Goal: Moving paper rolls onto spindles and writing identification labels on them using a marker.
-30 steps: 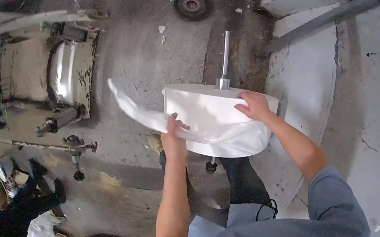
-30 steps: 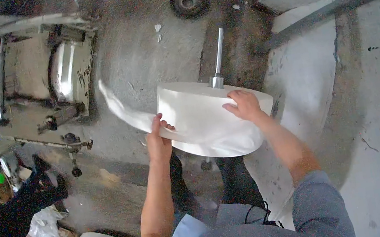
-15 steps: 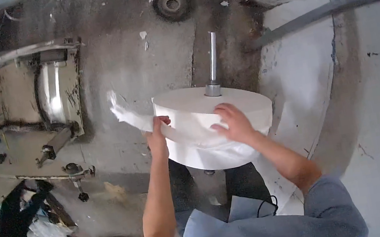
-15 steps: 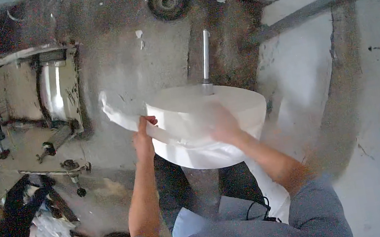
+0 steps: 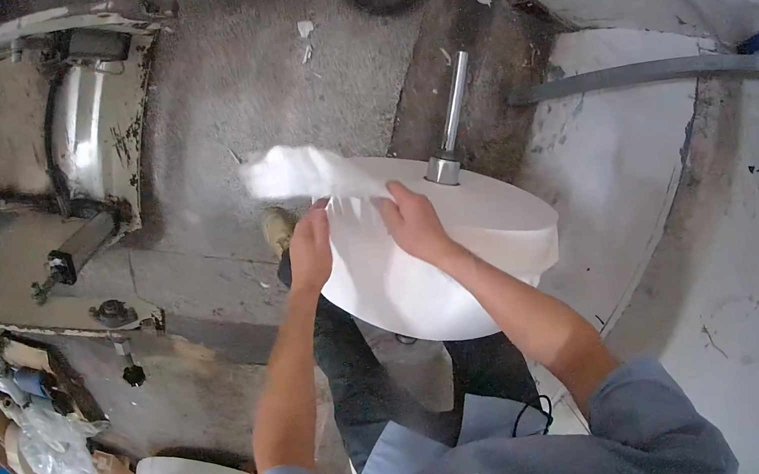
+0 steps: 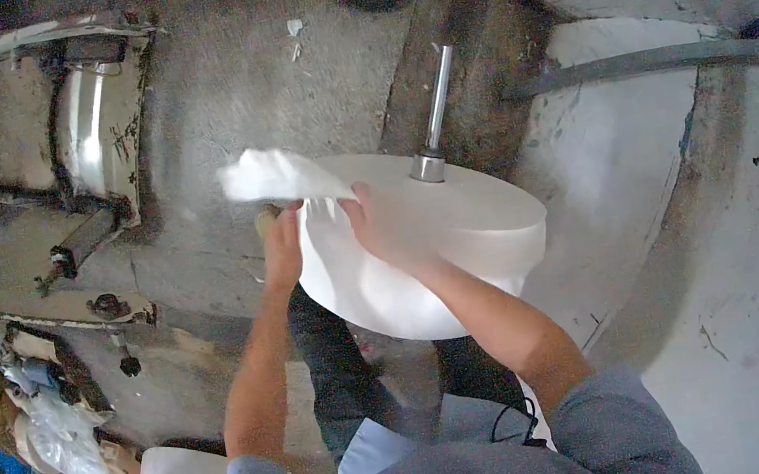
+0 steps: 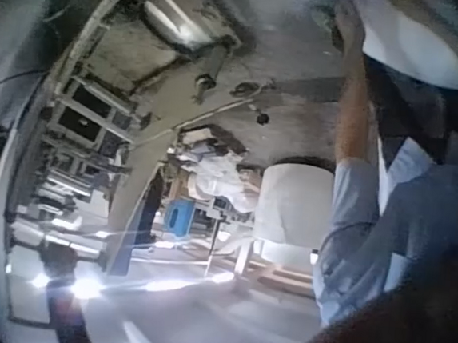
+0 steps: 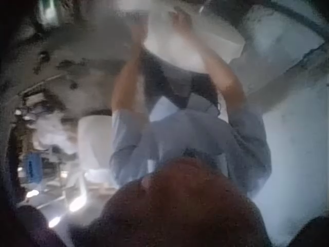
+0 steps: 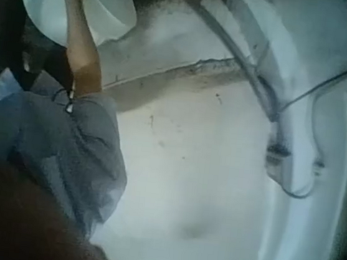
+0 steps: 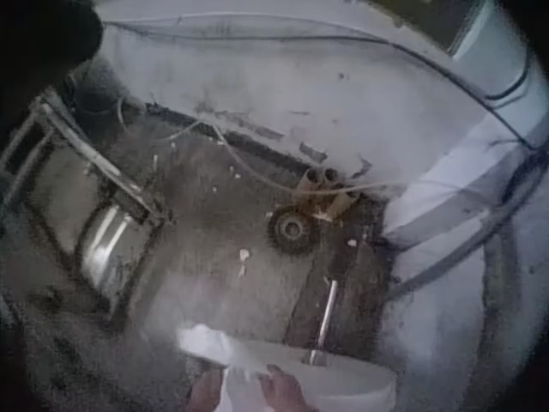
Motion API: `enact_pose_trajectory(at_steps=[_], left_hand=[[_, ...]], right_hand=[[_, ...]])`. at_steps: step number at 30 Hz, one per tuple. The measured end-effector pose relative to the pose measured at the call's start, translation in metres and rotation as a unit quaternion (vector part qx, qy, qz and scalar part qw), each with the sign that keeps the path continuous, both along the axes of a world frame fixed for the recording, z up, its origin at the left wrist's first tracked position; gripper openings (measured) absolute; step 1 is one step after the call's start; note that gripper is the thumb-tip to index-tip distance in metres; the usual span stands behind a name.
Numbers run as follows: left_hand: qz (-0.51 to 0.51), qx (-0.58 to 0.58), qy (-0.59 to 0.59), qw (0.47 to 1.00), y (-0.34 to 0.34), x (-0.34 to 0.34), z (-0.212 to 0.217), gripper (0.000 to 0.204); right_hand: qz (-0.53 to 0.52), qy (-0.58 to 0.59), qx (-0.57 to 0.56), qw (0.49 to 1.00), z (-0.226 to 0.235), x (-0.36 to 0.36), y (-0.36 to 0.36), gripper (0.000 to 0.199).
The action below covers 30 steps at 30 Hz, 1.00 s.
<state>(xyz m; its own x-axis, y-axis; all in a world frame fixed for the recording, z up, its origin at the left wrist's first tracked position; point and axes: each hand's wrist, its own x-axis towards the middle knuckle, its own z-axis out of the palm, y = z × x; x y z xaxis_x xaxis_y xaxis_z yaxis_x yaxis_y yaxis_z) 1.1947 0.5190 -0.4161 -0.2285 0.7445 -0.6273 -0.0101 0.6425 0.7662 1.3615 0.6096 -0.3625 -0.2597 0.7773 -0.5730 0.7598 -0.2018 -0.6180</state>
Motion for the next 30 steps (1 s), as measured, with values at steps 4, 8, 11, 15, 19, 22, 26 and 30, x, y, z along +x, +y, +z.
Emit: enact_pose_trajectory(at_steps=[4,8,11,15,19,22,26,30], left_hand=[[-0.175,0.191,0.229,0.938,0.004,0.003,0.0,0.024],[-0.167,0.187,0.24,0.938,0.016,-0.001,0.0,0.022],[-0.199,0.222,0.245,0.923,0.023,-0.004,-0.004,0.014],[-0.197,0.228,0.256,0.919,0.03,-0.004,-0.011,0.013],[-0.233,0.24,0.222,0.916,0.037,-0.008,-0.016,0.013],[-0.258,0.232,0.203,0.916,0.041,-0.014,-0.016,0.015],[-0.307,0.21,0.185,0.91,0.046,-0.02,-0.014,0.017],[-0.334,0.176,0.162,0.912,0.051,-0.023,-0.015,0.016]], right_hand=[[0.018,0.028,0.1,0.994,-0.022,-0.02,0.026,0.03],[0.023,0.065,0.029,0.997,-0.029,-0.056,0.04,0.036],[0.017,0.1,0.042,0.994,-0.025,-0.073,0.043,0.038],[-0.042,0.123,-0.074,0.989,-0.023,-0.077,0.053,0.039],[-0.041,0.114,-0.102,0.987,-0.032,-0.077,0.062,0.038],[-0.059,0.082,-0.072,0.992,-0.038,-0.078,0.061,0.036],[-0.069,0.163,-0.101,0.979,-0.039,-0.077,0.059,0.031],[-0.094,0.178,-0.116,0.973,-0.037,-0.077,0.059,0.033]])
